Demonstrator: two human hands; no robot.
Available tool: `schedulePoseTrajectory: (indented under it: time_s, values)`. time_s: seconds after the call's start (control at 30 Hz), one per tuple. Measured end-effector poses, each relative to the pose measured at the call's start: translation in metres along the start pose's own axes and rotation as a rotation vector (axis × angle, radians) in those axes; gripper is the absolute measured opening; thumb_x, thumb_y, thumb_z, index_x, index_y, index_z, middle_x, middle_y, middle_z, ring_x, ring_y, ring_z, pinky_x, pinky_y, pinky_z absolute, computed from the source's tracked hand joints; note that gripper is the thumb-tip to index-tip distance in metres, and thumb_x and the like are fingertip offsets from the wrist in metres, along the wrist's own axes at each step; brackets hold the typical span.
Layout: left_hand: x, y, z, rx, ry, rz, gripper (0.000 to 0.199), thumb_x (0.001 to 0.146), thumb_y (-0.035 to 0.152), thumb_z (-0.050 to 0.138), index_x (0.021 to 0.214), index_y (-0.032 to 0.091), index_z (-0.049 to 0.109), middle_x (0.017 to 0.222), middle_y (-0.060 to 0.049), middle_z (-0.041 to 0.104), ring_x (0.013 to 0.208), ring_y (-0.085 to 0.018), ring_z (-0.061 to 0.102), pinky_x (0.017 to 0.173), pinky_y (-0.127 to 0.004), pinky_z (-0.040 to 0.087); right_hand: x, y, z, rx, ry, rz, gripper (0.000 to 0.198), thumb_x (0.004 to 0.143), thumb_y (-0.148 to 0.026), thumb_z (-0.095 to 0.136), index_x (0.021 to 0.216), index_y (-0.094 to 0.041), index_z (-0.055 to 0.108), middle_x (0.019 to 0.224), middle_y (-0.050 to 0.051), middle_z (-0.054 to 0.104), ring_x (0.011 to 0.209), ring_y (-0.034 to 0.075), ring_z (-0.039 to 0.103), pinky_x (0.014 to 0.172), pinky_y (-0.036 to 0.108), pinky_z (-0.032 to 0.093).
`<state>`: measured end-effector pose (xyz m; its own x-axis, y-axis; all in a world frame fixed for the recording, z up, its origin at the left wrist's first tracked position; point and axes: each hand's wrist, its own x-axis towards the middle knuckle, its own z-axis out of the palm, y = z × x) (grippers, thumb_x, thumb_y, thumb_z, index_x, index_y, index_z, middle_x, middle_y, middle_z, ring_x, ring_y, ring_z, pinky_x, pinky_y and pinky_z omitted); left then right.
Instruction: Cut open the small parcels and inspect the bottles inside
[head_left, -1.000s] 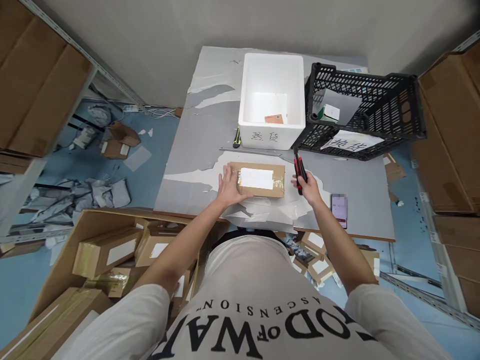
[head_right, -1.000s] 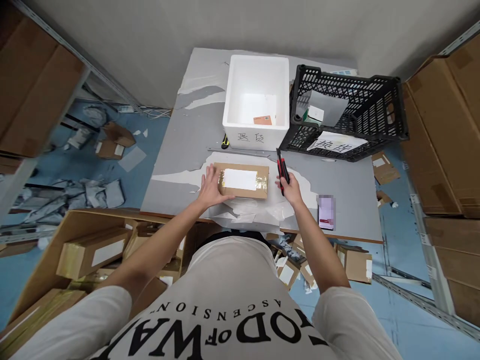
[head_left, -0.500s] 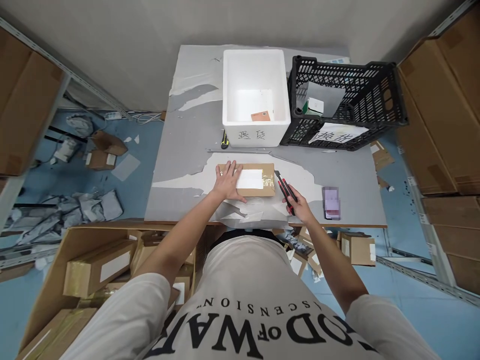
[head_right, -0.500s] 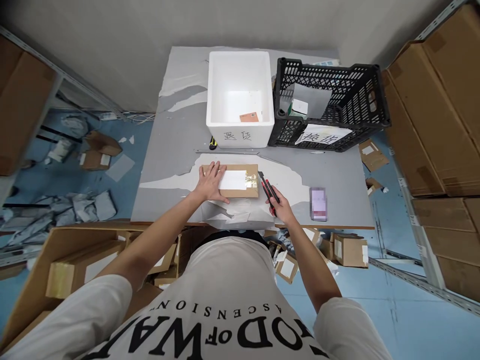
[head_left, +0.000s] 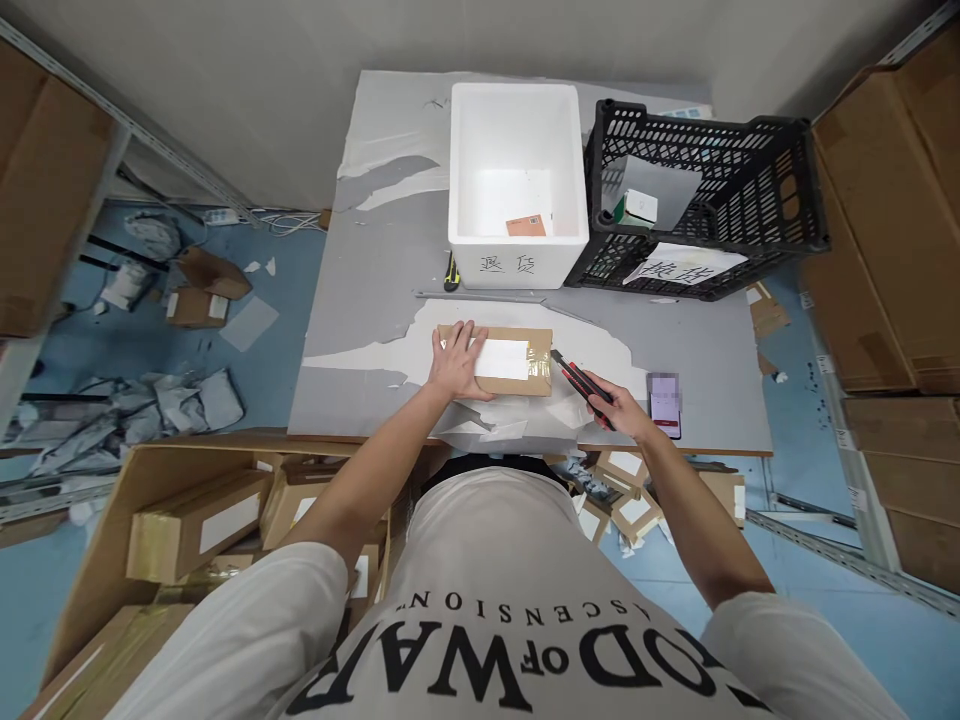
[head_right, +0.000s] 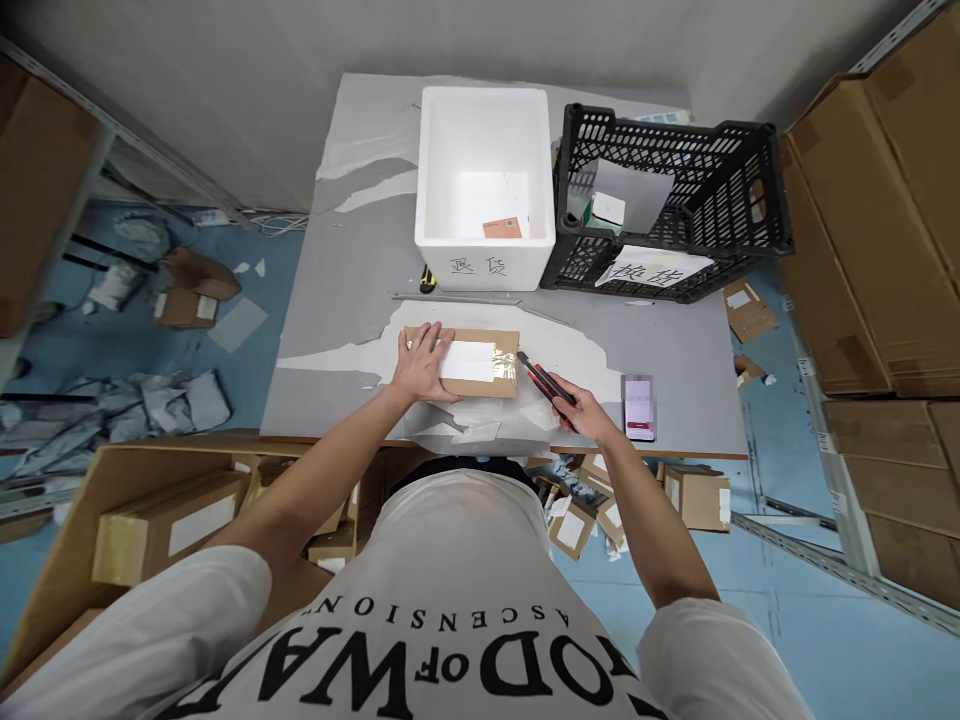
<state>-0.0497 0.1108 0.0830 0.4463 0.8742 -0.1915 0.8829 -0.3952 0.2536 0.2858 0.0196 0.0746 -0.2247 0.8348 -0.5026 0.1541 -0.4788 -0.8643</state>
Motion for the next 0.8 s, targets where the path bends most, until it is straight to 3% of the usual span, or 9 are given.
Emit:
schedulePoseTrajectory:
  time_s: [0.3,0.43,0.5,0.6,0.7,0.8]
  values:
    - [0.001,0.000,0.000,0.055,0.019,-0.021,0.124,0.051,0.068,0.072,0.150,0.015,0.019,0.153,-0.023,0.022,0.141,-0.044,0.016,0.110,-0.064,0.003,-0.013,0.018,0.016,-0.052,-0.119,0.085,0.079,0.081,-0.053,0.060,0.148,-0.021,0.032,0.059,-0.004,0.054,0.040,0.008,0.042,0.037,0.021,0.035]
    - [0.003,-0.002,0.003,0.049,0.018,-0.008,0.125,0.052,0.069,0.072,0.150,0.014,0.018,0.153,-0.023,0.021,0.141,-0.044,0.015,0.110,-0.065,0.000,-0.032,0.034,-0.002,-0.037,-0.064,0.094,0.077,0.080,-0.054,0.061,0.146,-0.021,0.037,0.064,-0.003,0.056,0.040,0.007,0.041,0.037,0.022,0.034]
    - [0.004,-0.004,0.004,0.046,0.018,0.004,0.124,0.053,0.070,0.070,0.150,0.013,0.018,0.154,-0.024,0.020,0.141,-0.045,0.014,0.109,-0.065,-0.001,-0.042,0.044,-0.016,-0.045,0.032,0.069,0.077,0.082,-0.055,0.058,0.147,-0.021,0.034,0.069,-0.002,0.058,0.040,0.007,0.041,0.038,0.023,0.035]
    - [0.004,-0.007,0.005,0.051,0.017,0.043,0.123,0.055,0.072,0.068,0.150,0.012,0.018,0.155,-0.024,0.016,0.142,-0.045,0.011,0.109,-0.065,-0.004,-0.044,0.060,-0.019,-0.176,0.331,0.023,0.075,0.086,-0.056,0.048,0.150,-0.023,0.025,0.080,0.002,0.060,0.046,0.010,0.046,0.045,0.026,0.042]
    - [0.001,-0.009,0.008,0.070,0.033,0.104,0.119,0.059,0.074,0.064,0.150,0.012,0.019,0.156,-0.024,0.013,0.144,-0.044,0.007,0.110,-0.064,-0.006,-0.022,0.073,0.002,-0.518,0.552,0.069,0.062,0.094,-0.047,0.032,0.151,-0.023,0.024,0.096,0.009,0.060,0.068,0.018,0.057,0.064,0.032,0.049]
    - [-0.012,-0.004,0.013,0.094,0.076,0.148,0.108,0.067,0.073,0.059,0.149,0.012,0.022,0.157,-0.023,0.013,0.145,-0.041,0.005,0.111,-0.062,-0.006,0.009,0.082,0.029,-0.833,0.606,0.189,0.056,0.096,-0.035,0.023,0.151,-0.025,0.022,0.107,0.013,0.055,0.091,0.025,0.057,0.079,0.037,0.047]
